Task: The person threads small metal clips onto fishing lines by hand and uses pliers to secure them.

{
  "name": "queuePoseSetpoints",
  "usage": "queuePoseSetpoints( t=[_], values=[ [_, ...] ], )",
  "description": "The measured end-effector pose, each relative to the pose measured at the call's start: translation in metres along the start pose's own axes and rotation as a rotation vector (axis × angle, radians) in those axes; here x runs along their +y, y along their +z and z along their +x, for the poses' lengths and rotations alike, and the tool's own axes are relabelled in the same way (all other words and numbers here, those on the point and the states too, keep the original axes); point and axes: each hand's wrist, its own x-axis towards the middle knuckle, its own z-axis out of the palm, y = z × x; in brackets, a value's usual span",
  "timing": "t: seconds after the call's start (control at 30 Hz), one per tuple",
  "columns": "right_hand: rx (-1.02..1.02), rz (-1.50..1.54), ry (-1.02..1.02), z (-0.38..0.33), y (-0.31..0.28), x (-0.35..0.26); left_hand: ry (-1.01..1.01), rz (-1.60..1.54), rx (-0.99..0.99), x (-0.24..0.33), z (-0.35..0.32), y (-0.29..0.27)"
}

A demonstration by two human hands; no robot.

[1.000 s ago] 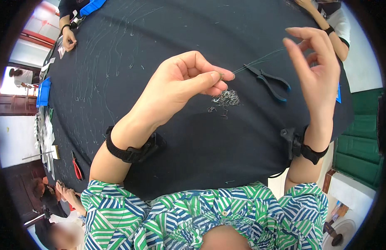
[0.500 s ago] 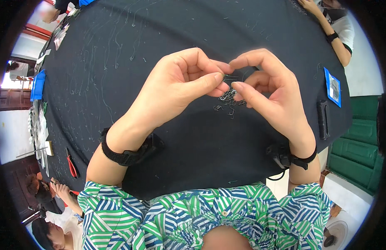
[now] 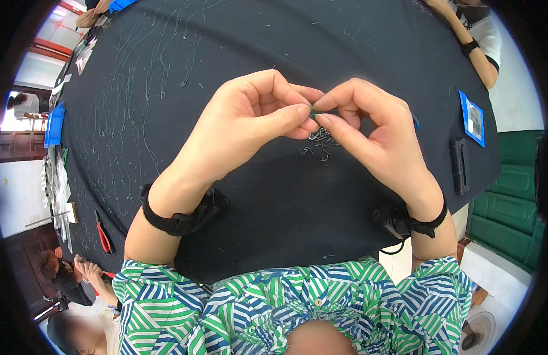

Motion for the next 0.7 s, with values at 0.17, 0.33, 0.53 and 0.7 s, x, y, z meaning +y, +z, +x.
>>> queuePoseSetpoints(
  t=[0.17,0.33,0.53,0.7],
  values=[
    [0.037,-0.208,-0.154,0.0019,-0.0031,-0.0028,-0.109,-0.099,-0.009,0.0030,-0.0010,-0.0009],
    [0.076,-0.280,-0.224,0.0011,-0.0040,-0.0034,-0.165,-0.177,-0.025,0.0011,-0.0002,-0.0017],
    [0.065,-0.311,-0.251,0.0014,-0.0050,-0.0040,-0.161,-0.180,0.006,0.0002,0.0012,-0.0008],
    [0.056,-0.303,-0.254,0.0020,-0.0058,-0.0047,-0.134,-0.145,0.010,0.0003,0.0020,0.0000]
  ],
)
